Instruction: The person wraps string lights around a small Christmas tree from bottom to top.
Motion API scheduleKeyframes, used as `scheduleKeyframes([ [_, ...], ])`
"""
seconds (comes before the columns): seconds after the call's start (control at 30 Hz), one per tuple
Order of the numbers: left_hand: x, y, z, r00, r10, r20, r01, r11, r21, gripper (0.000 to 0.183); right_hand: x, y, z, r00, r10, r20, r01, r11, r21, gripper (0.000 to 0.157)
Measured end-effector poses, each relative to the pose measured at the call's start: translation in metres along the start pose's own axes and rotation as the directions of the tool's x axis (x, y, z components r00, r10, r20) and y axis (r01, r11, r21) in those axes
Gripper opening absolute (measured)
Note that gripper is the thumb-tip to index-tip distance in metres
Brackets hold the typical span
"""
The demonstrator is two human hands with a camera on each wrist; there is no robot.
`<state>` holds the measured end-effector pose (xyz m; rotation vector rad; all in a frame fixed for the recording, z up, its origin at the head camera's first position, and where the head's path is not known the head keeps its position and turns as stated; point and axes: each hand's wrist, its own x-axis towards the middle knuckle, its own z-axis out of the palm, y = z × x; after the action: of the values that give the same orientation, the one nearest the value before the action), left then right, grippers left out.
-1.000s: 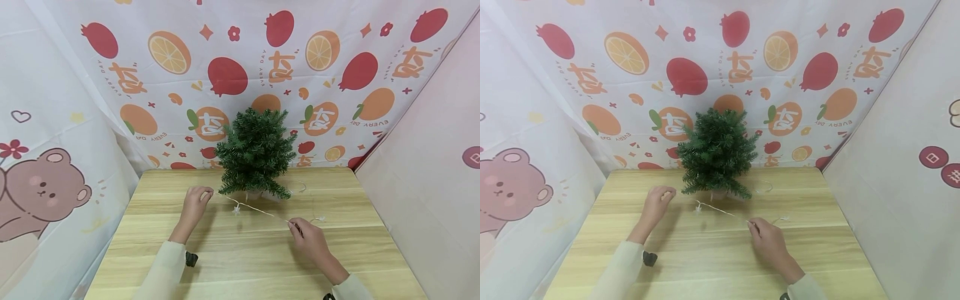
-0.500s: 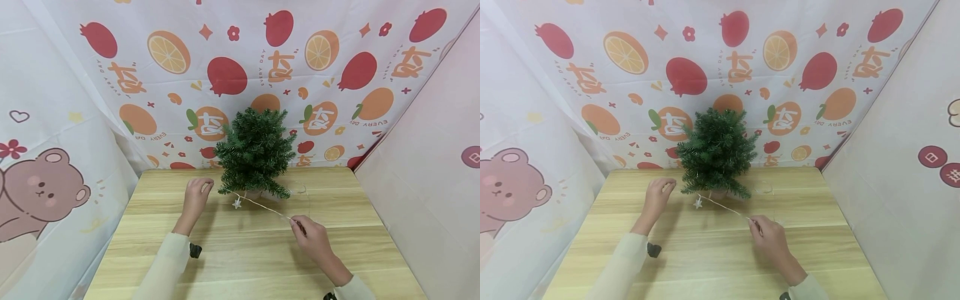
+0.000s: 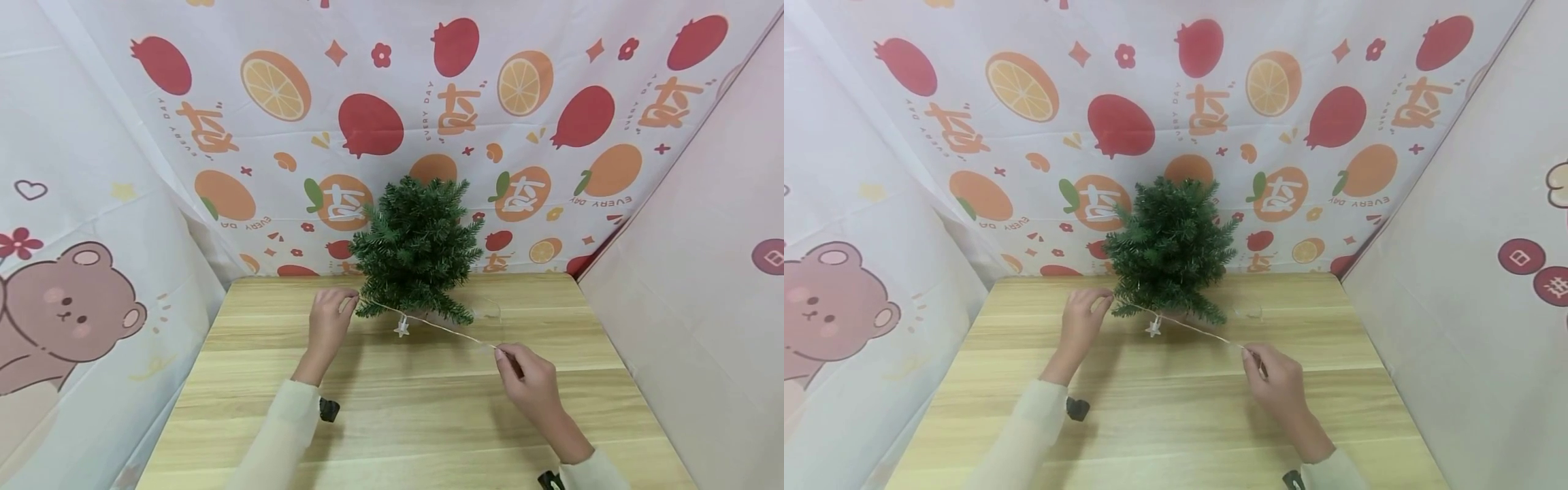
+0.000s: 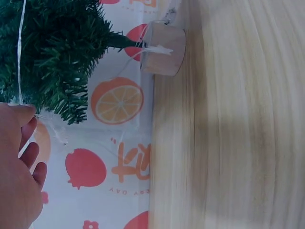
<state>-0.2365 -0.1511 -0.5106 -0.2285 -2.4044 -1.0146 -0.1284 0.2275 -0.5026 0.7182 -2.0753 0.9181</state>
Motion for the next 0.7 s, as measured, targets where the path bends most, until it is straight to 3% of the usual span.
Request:
scheduleKeyframes([
  [0.2,-0.006,0.004,0.003,0.999,0.023,-0.039,-0.024,0.999,-0.024,0.008,0.007,0.000,-0.008,0.998,-0.044,-0.046,0.044,0.999,0.007,0.009],
  [0.43,-0.009,0.007,0.007,0.995,0.026,-0.093,-0.028,0.999,-0.024,0.008,0.021,-0.002,-0.015,0.986,-0.133,-0.097,0.129,0.991,-0.046,0.033],
  [0.7,-0.011,0.012,0.012,0.993,0.012,-0.120,-0.018,0.998,-0.055,0.009,0.039,-0.015,-0.022,0.958,-0.224,-0.179,0.209,0.973,-0.100,0.041],
])
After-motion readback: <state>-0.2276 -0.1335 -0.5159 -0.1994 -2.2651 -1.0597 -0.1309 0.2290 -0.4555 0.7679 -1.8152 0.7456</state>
